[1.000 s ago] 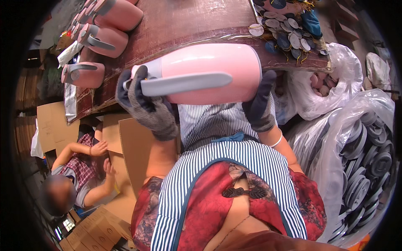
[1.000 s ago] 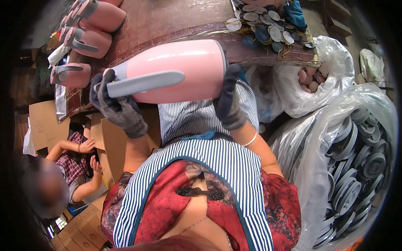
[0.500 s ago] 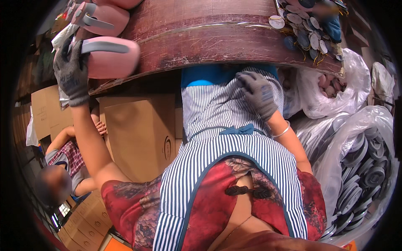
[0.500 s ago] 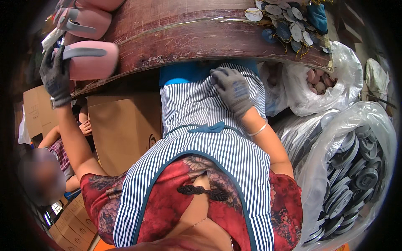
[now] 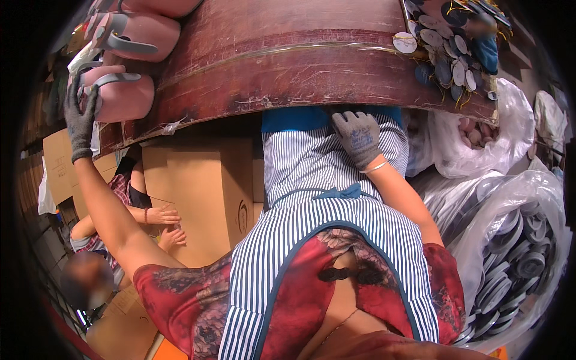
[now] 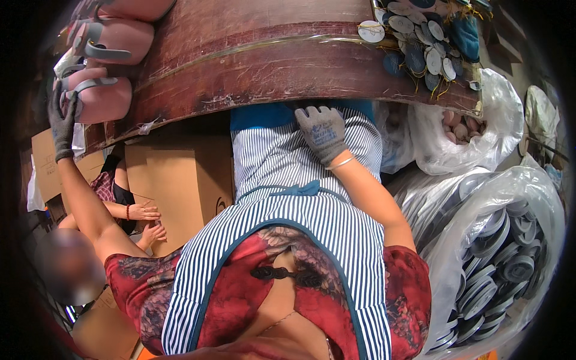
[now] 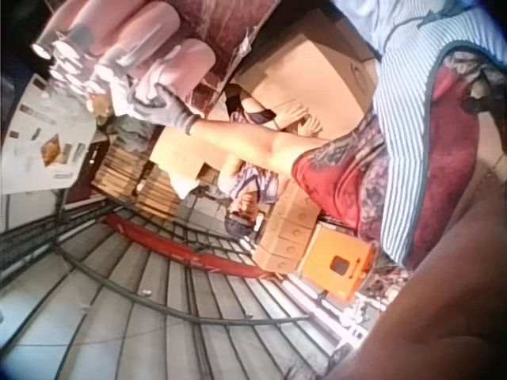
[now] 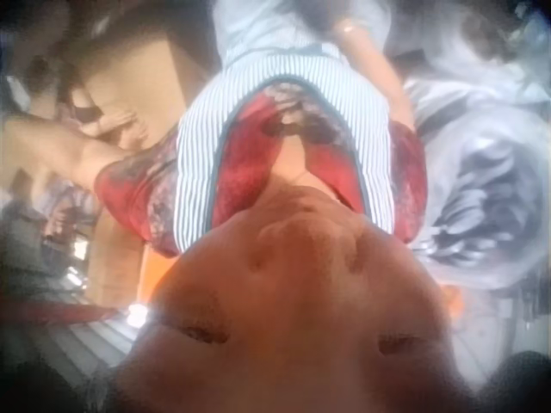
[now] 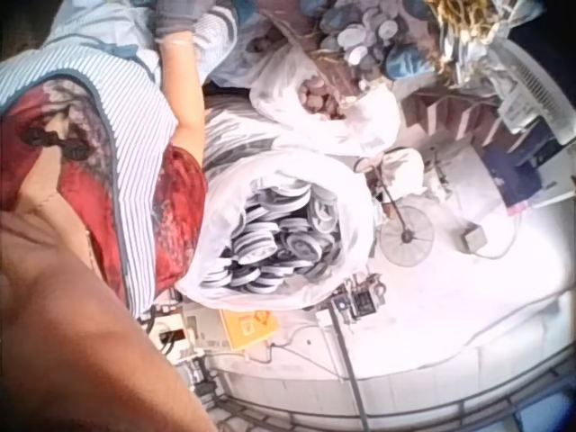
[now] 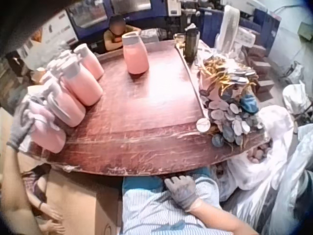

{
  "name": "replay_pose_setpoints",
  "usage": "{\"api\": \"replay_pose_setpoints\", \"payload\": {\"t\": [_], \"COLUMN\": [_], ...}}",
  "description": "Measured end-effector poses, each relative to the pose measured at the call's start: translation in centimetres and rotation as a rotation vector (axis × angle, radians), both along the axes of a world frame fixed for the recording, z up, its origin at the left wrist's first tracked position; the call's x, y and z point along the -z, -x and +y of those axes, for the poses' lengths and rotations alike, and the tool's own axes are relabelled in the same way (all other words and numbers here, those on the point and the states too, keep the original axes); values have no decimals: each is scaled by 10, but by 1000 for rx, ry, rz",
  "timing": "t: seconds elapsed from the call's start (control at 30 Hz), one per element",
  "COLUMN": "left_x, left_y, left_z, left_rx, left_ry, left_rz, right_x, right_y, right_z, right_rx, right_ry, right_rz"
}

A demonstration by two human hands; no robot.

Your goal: The person assembles pink plastic pitchers by inserting circular lids and tying yellow strings around the handles. The person handles each pitcher one at a time, places the lid, and secures the string before moving to the next unit.

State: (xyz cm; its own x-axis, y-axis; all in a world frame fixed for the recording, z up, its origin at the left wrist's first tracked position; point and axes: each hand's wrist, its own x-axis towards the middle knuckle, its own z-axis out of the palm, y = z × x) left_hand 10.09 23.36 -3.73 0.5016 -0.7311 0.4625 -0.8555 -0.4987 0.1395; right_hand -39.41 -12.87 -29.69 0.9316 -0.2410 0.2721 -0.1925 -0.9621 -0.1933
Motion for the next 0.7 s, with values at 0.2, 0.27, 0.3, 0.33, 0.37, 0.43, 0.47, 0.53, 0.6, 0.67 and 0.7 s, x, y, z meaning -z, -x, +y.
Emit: {"api": "replay_pose_setpoints", "payload": {"t": [0.2, 0.27, 0.3, 0.33, 0.37, 0.43, 0.47, 0.53, 0.6, 0.67, 0.7], "left_x": [1, 20, 16, 12, 20, 50, 52, 65, 91, 110, 117], "left_y": [68, 91, 98, 148, 147, 134, 126, 102, 61, -11, -34], "left_z": [-176, -233, -255, -298, -318, -373, -396, -428, -465, -475, -484], "left_rx": [318, 389, 468, 449, 555, 613, 615, 480, 261, 97, -25], "left_ry": [119, -22, -167, -223, -176, -56, -43, -15, 132, 343, 404], "left_rz": [-149, -384, -573, -597, -546, -564, -531, -523, -253, -142, 1], "right_x": [-3, 3, 21, 40, 52, 70, 87, 72, 58, 62, 62], "right_y": [-9, -19, -24, -27, -26, -17, -19, -25, -28, -26, -21], "right_z": [-7, -4, 3, 4, 7, 5, 8, 5, 1, 11, 10], "right_rx": [109, 92, 216, 232, 171, 127, 180, 145, 161, 117, 57], "right_ry": [-204, -161, -114, -89, -43, -211, -4, -33, -269, -224, -248], "right_rz": [504, 558, 405, 384, 352, 474, 208, 265, 418, 382, 490]}}
